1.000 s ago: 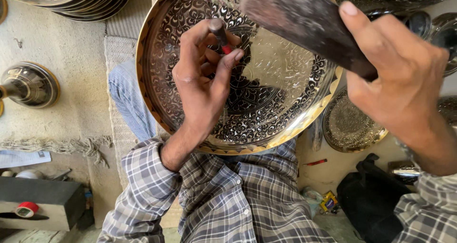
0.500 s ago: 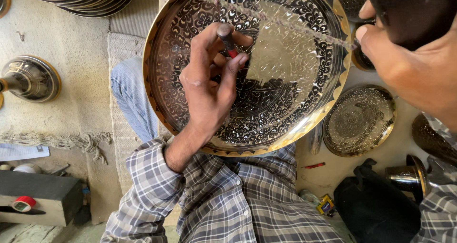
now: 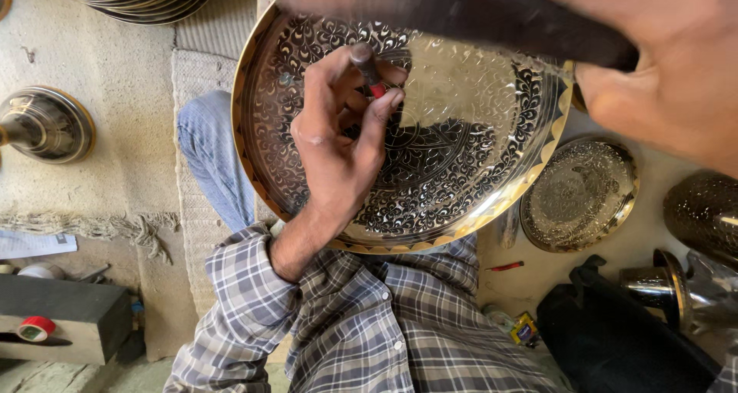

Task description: The person engraves a decorative pattern on a large metal plate using a chisel and hammer. They repeatedly strike the chisel to create intricate designs, occasionally pausing to inspect the work.

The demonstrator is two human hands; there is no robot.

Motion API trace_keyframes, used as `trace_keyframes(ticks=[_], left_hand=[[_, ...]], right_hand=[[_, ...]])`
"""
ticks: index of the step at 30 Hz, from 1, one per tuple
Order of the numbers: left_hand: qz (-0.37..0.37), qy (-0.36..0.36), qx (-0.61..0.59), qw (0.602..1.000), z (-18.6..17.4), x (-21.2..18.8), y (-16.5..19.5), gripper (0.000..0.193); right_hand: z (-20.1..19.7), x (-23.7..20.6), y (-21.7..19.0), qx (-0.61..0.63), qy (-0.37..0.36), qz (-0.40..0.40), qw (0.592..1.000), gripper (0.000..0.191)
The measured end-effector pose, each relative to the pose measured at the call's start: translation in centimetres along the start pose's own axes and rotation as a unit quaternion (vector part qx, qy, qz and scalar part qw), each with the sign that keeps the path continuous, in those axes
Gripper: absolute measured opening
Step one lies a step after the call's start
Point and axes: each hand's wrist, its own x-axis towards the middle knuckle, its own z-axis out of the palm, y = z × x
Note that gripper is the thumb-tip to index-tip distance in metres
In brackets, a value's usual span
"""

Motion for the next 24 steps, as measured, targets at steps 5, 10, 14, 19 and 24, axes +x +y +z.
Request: trace_keyframes(ticks=[5,10,14,19,24], left_hand=[[-0.004,0.004,0.014,1.0,0.0,0.2,0.3,0.042],[-0.016,0.004,0.001,1.0,0.1,0.0,0.5,0.04],[-0.014,0.002,-0.006,1.0,0.2,-0.1,0.4,0.041],[-0.006,0.007,0.029,1.0,0.3,0.0,-0.1,0.042],[0.004,0.011,0.034,0.999,0.4,-0.3,-0.3,0.04]], right_hand=[[-1.1,0.9,-0.6,-0.128,-0.091,0.031,0.987,0.07],[-0.3,-0.2,0.3,0.0,-0.04,0.043,0.998,0.05],[0.1,-0.3,0.6,-0.045,-0.013,0.016,0.999,0.048],[-0.6,0.9,-1.0,-0.093,-0.052,0.031,0.994,0.066],[-1.1,0.9,-2.2,-0.183,-0.072,-0.02,0.98,0.076]])
